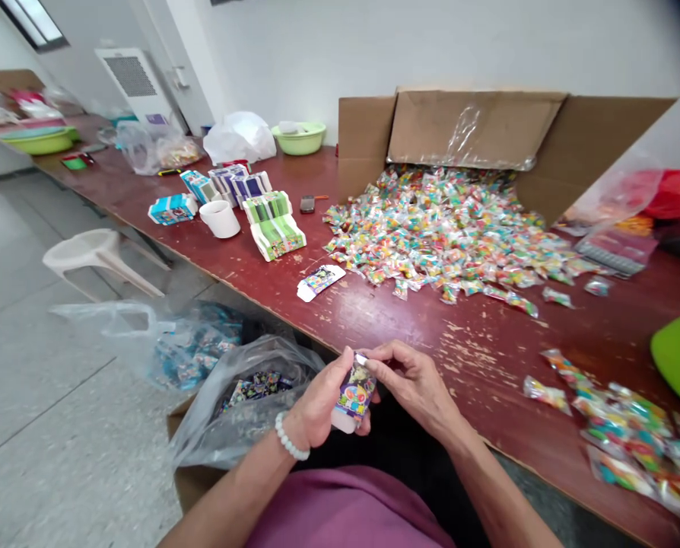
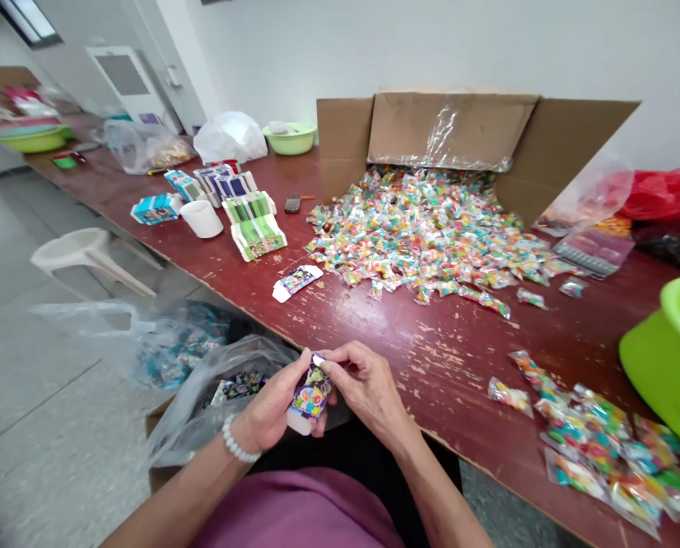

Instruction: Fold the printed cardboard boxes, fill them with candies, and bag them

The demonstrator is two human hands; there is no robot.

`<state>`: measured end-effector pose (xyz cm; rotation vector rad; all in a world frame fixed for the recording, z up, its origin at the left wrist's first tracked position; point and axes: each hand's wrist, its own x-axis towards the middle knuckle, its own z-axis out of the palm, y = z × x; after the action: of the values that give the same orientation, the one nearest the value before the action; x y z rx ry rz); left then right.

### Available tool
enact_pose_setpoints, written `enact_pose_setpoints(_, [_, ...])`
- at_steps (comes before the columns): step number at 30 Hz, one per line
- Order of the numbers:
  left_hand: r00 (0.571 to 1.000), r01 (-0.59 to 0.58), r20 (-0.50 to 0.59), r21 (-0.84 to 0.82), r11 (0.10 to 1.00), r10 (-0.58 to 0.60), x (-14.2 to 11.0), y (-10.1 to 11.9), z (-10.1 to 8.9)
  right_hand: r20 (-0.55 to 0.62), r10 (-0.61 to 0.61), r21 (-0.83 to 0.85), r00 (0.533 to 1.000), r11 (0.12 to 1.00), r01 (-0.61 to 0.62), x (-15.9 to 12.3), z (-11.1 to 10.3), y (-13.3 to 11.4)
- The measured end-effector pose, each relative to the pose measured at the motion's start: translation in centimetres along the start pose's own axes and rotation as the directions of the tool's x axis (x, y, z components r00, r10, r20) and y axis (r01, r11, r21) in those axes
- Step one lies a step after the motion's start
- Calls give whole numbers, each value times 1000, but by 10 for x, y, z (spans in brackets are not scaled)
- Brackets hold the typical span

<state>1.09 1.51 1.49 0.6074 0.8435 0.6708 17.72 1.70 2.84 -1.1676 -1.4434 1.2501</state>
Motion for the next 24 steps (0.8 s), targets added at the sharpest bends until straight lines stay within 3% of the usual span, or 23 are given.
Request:
enact_pose_setpoints(4, [998,-48,-42,97,994,52,1,1,6,-19,66,15,998,998,-66,7,0,-1])
enact_pose_setpoints(9, [993,-91,-47,234,968,105,1,1,8,-4,195,208,981,959,-190,13,1,-6])
enact_pose_setpoints(12, [992,-106,-41,236,966,119,1,0,5,-2,155,195,988,969,-151,12,0,-7])
enact_pose_setpoints(19, [995,-85,-39,148,985,92,4,-5,1,79,-178,-45,981,982,182,-1,1,2])
enact_pose_setpoints(22, [994,-106,-25,97,990,109,7,-9,1,122,-211,-224,970,946,234,13,-8,11])
enact_pose_setpoints(24, [995,-91,-42,9,996,91,8,-14,-1,95,-200,-425,975,878,221,36,-21,17])
